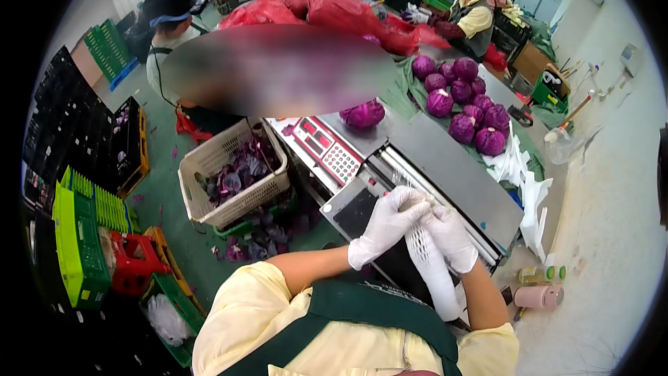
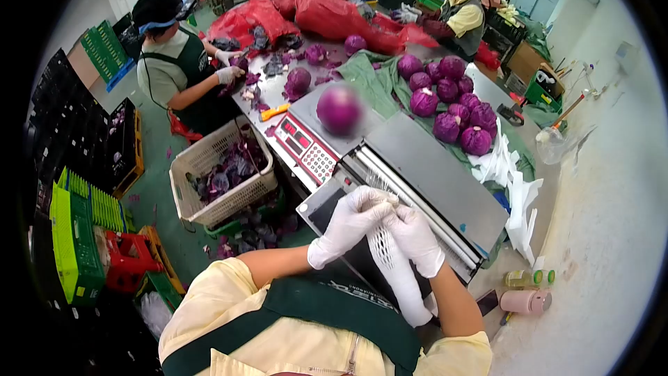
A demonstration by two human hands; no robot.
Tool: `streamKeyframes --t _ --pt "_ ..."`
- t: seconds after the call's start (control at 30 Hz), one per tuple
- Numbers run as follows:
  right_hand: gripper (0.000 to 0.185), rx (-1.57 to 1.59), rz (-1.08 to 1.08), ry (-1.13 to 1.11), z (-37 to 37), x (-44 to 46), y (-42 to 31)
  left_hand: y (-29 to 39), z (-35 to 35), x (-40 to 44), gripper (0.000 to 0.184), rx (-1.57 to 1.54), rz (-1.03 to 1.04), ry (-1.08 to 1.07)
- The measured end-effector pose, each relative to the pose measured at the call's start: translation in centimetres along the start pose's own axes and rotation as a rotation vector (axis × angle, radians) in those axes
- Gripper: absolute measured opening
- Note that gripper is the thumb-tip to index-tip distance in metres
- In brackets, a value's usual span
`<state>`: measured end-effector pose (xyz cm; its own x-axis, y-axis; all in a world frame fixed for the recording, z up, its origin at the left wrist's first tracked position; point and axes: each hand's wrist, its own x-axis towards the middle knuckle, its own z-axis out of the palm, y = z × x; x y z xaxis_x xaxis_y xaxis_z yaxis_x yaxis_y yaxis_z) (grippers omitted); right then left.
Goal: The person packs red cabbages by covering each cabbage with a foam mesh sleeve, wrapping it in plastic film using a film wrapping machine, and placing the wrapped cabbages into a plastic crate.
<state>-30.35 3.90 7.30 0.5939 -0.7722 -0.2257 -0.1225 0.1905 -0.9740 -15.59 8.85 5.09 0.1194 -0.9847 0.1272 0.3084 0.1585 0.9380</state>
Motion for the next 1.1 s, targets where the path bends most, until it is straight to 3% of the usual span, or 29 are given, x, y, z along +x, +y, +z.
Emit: streamKeyframes --t 0.03,0.1,0.17,0.23,0.3,0.37,0.43,0.5,0.57,0.63,0.7,0.77,0.8,0.83,0.9,0.97,1.0,1.03,1.1 --pt "0.023 0.123 0.151 -0.047 -0.4 -0.1 -0.4 -0.1 -0.4 0.0 0.02 0.099 0.016 0.036" --pt "0.023 0.472 0.045 -0.114 -0.3 -0.2 -0.6 0.2 -0.8 0.1 0.018 -0.165 -0.026 0.143" --pt "0.028 0.481 0.001 -0.208 -0.6 0.8 1.5 1.4 -0.8 0.3 0.016 -0.349 0.006 0.186" --pt "0.037 0.419 -0.266 0.162 3.0 1.5 1.6 0.0 -1.1 1.0 0.012 -0.267 -0.029 0.159" --pt "0.046 0.088 -0.487 0.245 3.6 2.8 3.0 -1.3 -1.0 1.6 0.01 -0.28 -0.057 0.148" --pt "0.038 0.321 -0.341 0.315 4.8 3.0 2.6 -1.6 -2.1 2.5 0.005 0.31 0.377 0.259" --pt "0.032 0.298 -0.312 0.375 5.6 4.2 2.2 -0.6 -3.3 3.3 0.006 0.556 0.541 0.388" --pt "0.021 0.155 -0.332 0.407 6.4 5.8 1.3 -1.3 -5.3 5.4 0.007 0.311 0.638 0.299" --pt "0.022 0.15 -0.321 0.444 6.7 7.6 1.2 -0.7 -6.5 6.6 0.01 -0.293 0.12 0.274" --pt "0.025 0.418 -0.287 0.381 5.5 9.7 1.0 -0.5 -8.9 8.8 0.017 -0.283 -0.069 0.214" --pt "0.026 0.547 -0.322 0.326 2.7 11.9 1.7 -0.5 -12.0 9.3 0.015 -0.336 -0.515 -0.262" --pt "0.021 0.648 -0.216 0.561 3.6 13.8 -2.7 2.0 -15.0 9.5 0.025 -0.248 -0.819 -0.431" --pt "0.025 0.516 -0.154 0.532 2.9 14.8 -3.0 2.1 -16.9 9.6 0.029 -0.171 -0.908 -0.482" --pt "0.025 0.52 -0.172 0.528 2.6 16.0 -3.1 -0.1 -19.4 10.2 0.027 -0.026 -0.869 -0.454" --pt "0.038 -0.354 -0.021 0.082 2.5 18.5 -3.1 2.1 -22.5 13.7 0.019 0.077 -0.423 -0.152" --pt "0.043 -0.379 -0.046 0.001 2.4 22.3 -3.5 0.4 -25.7 19.1 0.02 0.267 -0.145 0.138" --pt "0.035 -0.421 0.023 0.072 1.4 25.1 -4.1 -0.6 -27.3 22.2 0.026 0.567 0.057 0.265" --pt "0.029 -0.463 0.098 0.143 0.7 27.8 -4.6 0.3 -27.6 24.2 0.031 0.605 0.169 0.387" --pt "0.029 -0.157 0.022 0.339 0.1 33.3 -5.4 -1.7 -30.6 28.6 0.031 0.993 0.102 0.428"
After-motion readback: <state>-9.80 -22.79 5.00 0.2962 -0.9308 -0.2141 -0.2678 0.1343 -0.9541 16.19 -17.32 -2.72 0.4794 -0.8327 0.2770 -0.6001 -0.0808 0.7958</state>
